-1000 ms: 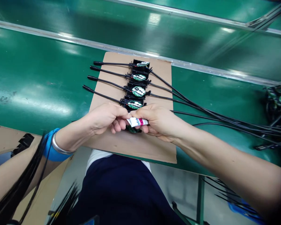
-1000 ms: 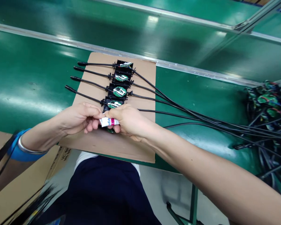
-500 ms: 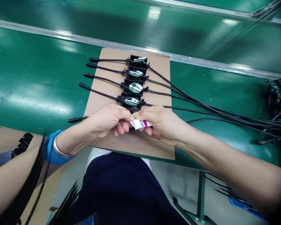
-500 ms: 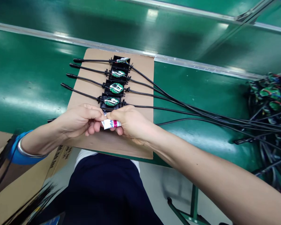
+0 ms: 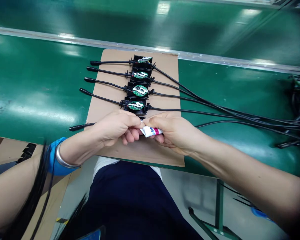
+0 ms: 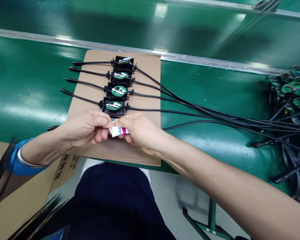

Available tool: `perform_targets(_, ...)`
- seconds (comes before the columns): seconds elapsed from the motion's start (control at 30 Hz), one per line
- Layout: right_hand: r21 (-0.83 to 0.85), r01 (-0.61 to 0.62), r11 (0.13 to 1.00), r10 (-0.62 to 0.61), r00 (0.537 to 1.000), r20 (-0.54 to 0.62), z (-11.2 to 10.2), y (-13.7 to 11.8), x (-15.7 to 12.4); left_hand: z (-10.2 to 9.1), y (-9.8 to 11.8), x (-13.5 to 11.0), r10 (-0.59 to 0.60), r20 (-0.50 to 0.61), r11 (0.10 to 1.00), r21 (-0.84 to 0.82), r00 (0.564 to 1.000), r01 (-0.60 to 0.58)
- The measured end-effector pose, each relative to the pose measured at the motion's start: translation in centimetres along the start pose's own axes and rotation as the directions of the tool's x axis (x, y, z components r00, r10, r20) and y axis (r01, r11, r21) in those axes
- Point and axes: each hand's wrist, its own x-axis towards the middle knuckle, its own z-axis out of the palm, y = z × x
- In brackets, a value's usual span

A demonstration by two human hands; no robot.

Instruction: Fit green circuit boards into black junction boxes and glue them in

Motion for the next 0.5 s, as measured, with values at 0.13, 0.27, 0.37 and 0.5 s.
perform_targets(0.13, 0.018, 0.013, 1.000, -0.012, 1.000, -0.010, -0.18, -0.05, 0.08, 0.27, 0.30, 0.22, 0.019, -0.022, 1.000, -0.009, 1.000, -0.019)
perform_targets(0.27, -0.007, 0.046, 0.999, -0.046, 0.998, -0.042, -0.18, -0.23, 0.33, 0.14, 0.46, 0.38, 0.039, -0.036, 0.999, -0.003, 0.999, -0.039)
perform_targets(0.37, -0.032, 0.071, 0.997, -0.073, 0.996, -0.050, -0.15, -0.41, 0.59, -0.06, 0.47, 0.49, 0.067, -0.031, 0.998, 0.010, 0.997, -0.067)
perform_targets(0.5, -0.041, 0.091, 0.995, -0.093, 0.995, -0.047, -0.10, -0.67, 0.91, -0.27, 0.41, 0.54, 0.061, -0.037, 0.998, 0.011, 0.997, -0.061)
